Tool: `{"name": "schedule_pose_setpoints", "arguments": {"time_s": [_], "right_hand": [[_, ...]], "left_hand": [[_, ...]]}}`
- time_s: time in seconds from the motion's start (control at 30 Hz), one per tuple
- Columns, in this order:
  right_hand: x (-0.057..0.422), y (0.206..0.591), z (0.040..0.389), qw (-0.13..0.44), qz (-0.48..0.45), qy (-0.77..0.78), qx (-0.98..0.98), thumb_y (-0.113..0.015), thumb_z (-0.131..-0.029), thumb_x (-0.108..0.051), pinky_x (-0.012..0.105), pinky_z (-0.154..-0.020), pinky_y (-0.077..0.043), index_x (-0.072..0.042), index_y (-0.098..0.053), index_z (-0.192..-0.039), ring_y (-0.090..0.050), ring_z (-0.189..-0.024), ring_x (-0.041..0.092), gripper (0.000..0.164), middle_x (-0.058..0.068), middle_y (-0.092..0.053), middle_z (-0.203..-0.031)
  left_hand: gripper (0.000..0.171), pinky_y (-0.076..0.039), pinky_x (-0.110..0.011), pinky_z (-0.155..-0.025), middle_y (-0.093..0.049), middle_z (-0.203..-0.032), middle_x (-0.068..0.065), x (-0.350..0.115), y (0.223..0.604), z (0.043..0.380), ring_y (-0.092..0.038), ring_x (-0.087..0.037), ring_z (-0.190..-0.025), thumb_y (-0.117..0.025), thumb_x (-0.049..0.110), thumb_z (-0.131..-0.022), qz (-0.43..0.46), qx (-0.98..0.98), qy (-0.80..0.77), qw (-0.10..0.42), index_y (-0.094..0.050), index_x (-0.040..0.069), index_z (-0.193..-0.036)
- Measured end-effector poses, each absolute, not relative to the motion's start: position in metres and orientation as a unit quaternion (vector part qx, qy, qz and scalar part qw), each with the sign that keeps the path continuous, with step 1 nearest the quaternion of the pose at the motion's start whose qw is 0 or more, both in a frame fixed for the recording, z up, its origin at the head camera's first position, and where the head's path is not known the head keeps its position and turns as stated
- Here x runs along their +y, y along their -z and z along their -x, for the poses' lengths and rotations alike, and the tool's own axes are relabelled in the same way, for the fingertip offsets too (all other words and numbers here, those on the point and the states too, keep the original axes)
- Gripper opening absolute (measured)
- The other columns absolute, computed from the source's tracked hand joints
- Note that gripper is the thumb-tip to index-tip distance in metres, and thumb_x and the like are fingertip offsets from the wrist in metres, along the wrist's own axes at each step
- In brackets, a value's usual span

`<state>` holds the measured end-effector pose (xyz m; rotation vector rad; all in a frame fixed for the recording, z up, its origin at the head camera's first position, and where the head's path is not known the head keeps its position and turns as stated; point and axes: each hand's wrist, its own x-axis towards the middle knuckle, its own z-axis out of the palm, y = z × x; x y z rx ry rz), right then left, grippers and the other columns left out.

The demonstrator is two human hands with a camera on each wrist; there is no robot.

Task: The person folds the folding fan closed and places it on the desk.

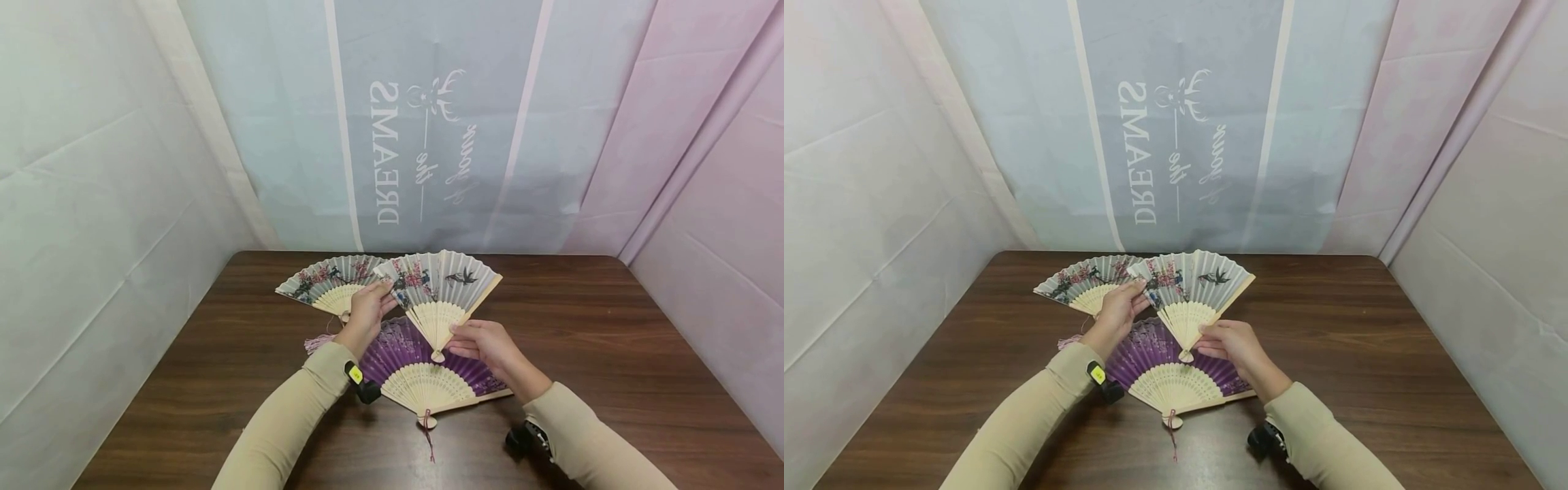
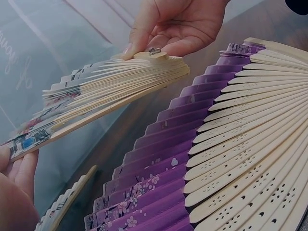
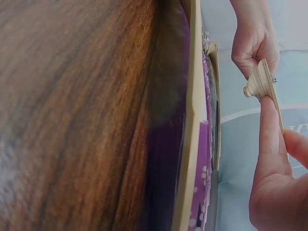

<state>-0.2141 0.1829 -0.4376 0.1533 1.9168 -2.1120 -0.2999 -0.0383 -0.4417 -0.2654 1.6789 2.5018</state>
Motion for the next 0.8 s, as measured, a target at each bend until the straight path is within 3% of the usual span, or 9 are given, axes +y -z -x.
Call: {"name": "schedule_pose_setpoints", "arguments": {"time_s": [0.8], "right_hand": [[0.1829, 0.4375, 0.2157, 0.15, -0.05, 0.734, 0.66, -0.06, -0.097, -0.006, 0.023, -0.075, -0.064, -0.005, -0.063, -0.087, -0.073, -0.072, 0.011, 0.011, 0.002, -0.073, -0.075]], "left_hand": [[0.05, -0.056, -0.037, -0.103, -0.059, -0.139, -0.02, -0.0372, 0.4416, 0.3011, -0.058, -0.035, -0.127, -0.061, 0.012, -0.099, 0.07, 0.559, -0.824, 0.064, -0.046, -0.009, -0.142]]}}
